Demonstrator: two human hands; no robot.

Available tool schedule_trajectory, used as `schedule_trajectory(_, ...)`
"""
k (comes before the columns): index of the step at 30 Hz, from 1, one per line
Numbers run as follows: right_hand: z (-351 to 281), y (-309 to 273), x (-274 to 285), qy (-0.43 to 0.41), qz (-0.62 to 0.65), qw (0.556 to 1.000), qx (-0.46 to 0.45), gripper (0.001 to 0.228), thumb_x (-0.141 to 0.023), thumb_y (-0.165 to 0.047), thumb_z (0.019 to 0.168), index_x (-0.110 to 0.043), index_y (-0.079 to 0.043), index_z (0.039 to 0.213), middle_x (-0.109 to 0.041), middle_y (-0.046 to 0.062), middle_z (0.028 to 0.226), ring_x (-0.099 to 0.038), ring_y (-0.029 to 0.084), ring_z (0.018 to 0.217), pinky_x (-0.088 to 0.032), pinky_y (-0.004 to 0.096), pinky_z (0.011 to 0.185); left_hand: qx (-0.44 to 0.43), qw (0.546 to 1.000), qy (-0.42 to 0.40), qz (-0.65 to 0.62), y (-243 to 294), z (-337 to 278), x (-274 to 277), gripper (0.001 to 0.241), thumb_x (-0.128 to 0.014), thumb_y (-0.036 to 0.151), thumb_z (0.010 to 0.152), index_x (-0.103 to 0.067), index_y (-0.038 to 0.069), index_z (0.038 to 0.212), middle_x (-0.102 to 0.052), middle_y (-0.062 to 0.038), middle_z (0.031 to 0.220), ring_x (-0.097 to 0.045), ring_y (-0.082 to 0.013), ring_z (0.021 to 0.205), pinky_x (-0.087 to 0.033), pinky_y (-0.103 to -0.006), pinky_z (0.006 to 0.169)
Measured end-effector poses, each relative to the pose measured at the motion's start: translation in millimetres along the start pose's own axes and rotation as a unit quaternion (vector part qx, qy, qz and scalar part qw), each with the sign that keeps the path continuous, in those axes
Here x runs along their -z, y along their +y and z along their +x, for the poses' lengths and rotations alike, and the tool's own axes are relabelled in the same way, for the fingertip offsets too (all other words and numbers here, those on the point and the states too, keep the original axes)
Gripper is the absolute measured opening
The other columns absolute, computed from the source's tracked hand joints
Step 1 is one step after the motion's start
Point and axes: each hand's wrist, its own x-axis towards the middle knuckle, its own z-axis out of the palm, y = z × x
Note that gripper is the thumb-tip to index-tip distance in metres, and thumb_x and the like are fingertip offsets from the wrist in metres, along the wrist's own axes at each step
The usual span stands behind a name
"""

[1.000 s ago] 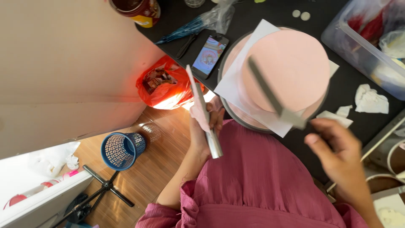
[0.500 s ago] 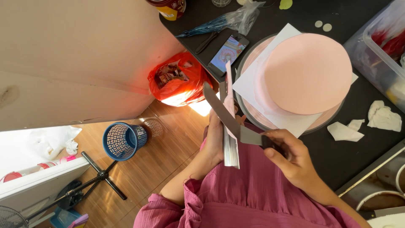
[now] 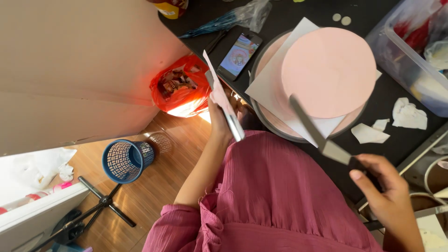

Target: Smoothing the frosting on the top and sides of a pink cake using an offset spatula and a bench scraper.

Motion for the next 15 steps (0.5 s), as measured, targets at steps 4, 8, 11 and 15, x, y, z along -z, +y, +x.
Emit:
schedule_trajectory(4, -2.7, -12.2, 0.6, 0.096, -0.035, 0.995, 0.012, 0.031, -0.071, -0.006, 0.1, -0.061, 0.002, 0.128, -0.068, 0.006, 0.118, -0.063, 0.011, 0.112, -0.049, 0.026, 0.102, 0.036, 0.999, 0.0, 0.019, -15.9, 9.0, 1.5, 0.058, -0.038, 0.06, 0.102, -0.051, 0.007, 0.084, -0.053, -0.008, 0.067, -0.051, -0.0263, 0.052, -0.058, -0.0409, 0.071)
schedule_trajectory(8, -1.1, -33.8, -3.9, 0.181, -0.179, 0.966, 0.044, 0.029, -0.077, -0.013, 0.108, -0.062, 0.003, 0.127, -0.071, 0.012, 0.114, -0.068, 0.016, 0.106, -0.052, 0.027, 0.096, 0.041, 0.995, 0.059, 0.073, -27.4, -5.7, 6.3, 0.059, -0.037, 0.059, 0.1, -0.054, 0.004, 0.088, -0.057, -0.012, 0.071, -0.056, -0.0268, 0.064, -0.054, -0.0408, 0.079)
schedule_trajectory(11, 1.6, -42.1, -7.7, 0.194, -0.277, 0.939, 0.069, 0.028, -0.079, -0.017, 0.109, -0.065, 0.002, 0.125, -0.072, 0.015, 0.112, -0.071, 0.021, 0.103, -0.054, 0.029, 0.091, 0.06, 0.993, 0.061, 0.078, -22.7, -22.7, -8.8, 0.056, -0.038, 0.06, 0.1, -0.054, 0.007, 0.09, -0.057, -0.011, 0.071, -0.056, -0.0254, 0.065, -0.051, -0.0428, 0.08)
schedule_trajectory(15, 5.0, -53.4, -15.6, 0.156, -0.326, 0.93, 0.068, 0.027, -0.079, -0.025, 0.107, -0.069, -0.005, 0.121, -0.074, 0.01, 0.109, -0.073, 0.023, 0.091, -0.054, 0.029, 0.08, 0.06, 0.996, 0.064, 0.019, -27.7, -24.7, 9.8, 0.047, -0.042, 0.058, 0.109, -0.051, 0.013, 0.097, -0.042, -0.002, 0.063, -0.049, -0.0205, 0.064, -0.048, -0.0428, 0.082)
